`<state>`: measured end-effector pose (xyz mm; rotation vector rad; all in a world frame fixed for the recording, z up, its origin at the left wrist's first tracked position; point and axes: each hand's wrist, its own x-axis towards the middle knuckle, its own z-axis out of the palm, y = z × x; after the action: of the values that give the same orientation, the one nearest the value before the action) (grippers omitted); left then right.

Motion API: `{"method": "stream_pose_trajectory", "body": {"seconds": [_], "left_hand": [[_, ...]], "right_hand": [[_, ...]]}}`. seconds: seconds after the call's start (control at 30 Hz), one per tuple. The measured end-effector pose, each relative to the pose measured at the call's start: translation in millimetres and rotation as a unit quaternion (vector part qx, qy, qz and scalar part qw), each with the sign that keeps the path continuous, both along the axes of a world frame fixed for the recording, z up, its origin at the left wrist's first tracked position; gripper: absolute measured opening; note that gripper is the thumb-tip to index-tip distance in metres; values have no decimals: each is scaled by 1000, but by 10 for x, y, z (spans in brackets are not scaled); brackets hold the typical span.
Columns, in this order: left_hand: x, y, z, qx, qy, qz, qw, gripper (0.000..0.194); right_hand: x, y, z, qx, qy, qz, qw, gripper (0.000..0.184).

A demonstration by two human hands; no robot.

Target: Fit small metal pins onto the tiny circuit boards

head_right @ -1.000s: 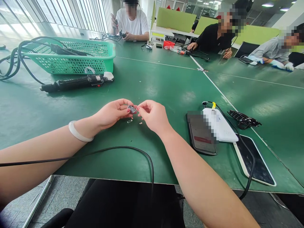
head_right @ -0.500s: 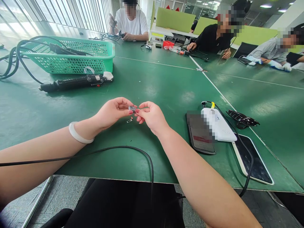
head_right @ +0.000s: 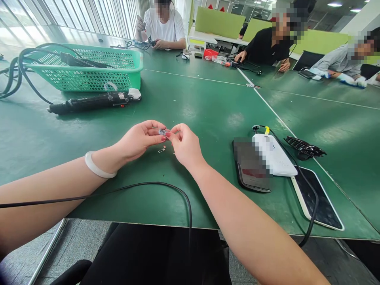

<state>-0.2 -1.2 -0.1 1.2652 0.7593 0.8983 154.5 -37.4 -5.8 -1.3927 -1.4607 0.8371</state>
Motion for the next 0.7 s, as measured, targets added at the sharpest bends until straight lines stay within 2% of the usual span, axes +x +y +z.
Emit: {"method": "stream_pose_trajectory", "body": {"seconds": [0.1, 0.2, 0.27, 0.33, 0.43, 0.47, 0.57, 0.7], "left_hand": [[0, 4, 1, -9, -14, -2, 1000, 30], [4, 1, 1, -15, -22, -3, 1000, 28], [6, 2, -4, -19, -20, 2, 1000, 28], [7, 8, -15, -25, -13, 8, 1000, 27], [8, 17, -32, -33, 1, 11, 999, 24], [9, 19, -37, -36, 6, 9, 999, 23], [15, 9, -41, -35, 26, -11, 999, 25], [33, -30, -14, -4, 73, -47, 996, 31]], "right_hand": [[58, 18, 30, -11, -5, 15, 1000, 30], [192, 36, 77, -46, -20, 64, 997, 33], [287, 35, 100, -75, -94, 120, 985, 24], [352, 30, 101, -94, -185, 148, 967, 13], [374, 28, 70, -67, -266, 153, 949, 2], [367, 29, 60, -50, -277, 153, 947, 6], [328, 30, 57, -6, -269, 130, 954, 12], [264, 2, 102, 64, -162, 74, 982, 10]]}}
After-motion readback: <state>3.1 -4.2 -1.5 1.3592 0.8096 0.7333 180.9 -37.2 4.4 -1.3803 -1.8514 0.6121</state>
